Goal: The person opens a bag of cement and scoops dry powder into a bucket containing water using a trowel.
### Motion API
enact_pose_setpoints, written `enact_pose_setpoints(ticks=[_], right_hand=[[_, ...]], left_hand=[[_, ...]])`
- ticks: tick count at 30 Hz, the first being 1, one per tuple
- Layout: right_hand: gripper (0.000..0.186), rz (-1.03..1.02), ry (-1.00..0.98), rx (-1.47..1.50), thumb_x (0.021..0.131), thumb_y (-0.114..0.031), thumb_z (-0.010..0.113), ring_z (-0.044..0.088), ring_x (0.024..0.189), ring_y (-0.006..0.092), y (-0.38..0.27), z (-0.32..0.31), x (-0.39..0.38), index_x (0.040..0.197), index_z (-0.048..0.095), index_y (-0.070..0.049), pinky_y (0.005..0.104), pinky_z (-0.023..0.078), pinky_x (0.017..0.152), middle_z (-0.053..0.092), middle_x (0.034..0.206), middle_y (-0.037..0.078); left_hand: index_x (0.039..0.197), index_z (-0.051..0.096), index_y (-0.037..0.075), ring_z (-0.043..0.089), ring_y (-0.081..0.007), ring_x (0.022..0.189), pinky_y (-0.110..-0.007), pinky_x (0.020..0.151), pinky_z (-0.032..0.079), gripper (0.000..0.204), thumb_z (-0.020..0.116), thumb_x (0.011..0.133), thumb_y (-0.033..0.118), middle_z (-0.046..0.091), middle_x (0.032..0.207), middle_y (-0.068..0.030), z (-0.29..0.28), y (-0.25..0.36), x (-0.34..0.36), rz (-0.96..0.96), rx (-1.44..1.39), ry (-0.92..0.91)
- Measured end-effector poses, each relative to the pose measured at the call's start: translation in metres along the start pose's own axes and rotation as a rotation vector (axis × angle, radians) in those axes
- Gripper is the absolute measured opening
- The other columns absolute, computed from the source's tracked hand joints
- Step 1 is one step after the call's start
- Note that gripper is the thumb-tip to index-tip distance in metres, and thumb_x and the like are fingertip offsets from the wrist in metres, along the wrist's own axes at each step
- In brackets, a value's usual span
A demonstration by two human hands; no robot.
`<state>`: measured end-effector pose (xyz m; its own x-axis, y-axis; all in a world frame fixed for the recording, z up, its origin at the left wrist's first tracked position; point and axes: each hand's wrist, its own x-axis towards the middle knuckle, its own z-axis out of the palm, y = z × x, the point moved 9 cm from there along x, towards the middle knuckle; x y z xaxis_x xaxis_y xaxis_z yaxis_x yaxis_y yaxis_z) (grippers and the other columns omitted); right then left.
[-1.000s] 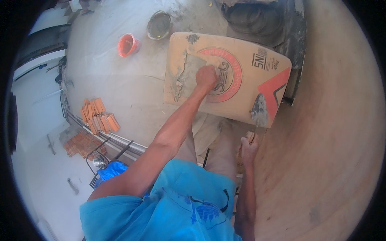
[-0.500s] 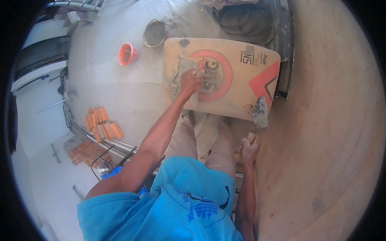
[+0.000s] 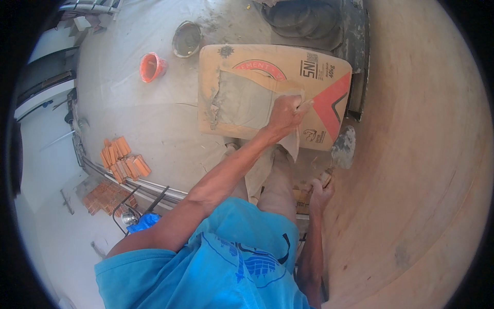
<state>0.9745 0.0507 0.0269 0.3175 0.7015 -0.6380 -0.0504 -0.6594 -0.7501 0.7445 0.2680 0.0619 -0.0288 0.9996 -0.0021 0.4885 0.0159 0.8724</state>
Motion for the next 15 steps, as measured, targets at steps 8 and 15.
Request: enact_pose_setpoints(ticks=[8, 15], right_hand=[[0.02, -0.084, 0.054, 0.102, 0.092, -0.004, 0.056, 0.057, 0.057, 0.0139, -0.022, -0.019, -0.014, 0.111, 0.053, -0.004, 0.0303, 0.05, 0.051, 0.054, 0.077, 0.004], [0.021, -0.065, 0.07, 0.054, 0.092, -0.003, 0.057, 0.057, 0.058, 0.0129, -0.013, -0.027, -0.015, 0.112, 0.054, -0.003, 0.0291, 0.05, 0.053, 0.056, 0.078, 0.003]], left_hand=[[0.066, 0.052, -0.006, 0.049, -0.0343, 0.055, -0.048, 0.057, 0.039, 0.05, 0.066, 0.093, 0.034, 0.046, 0.061, -0.0235, 0.017, 0.041, 0.055, -0.045, -0.273, 0.066], [0.08, 0.068, 0.0, 0.06, -0.0131, 0.066, -0.033, 0.061, 0.048, 0.026, 0.07, 0.09, 0.024, 0.066, 0.074, -0.0035, -0.011, -0.035, 0.098, -0.228, -0.492, 0.131]])
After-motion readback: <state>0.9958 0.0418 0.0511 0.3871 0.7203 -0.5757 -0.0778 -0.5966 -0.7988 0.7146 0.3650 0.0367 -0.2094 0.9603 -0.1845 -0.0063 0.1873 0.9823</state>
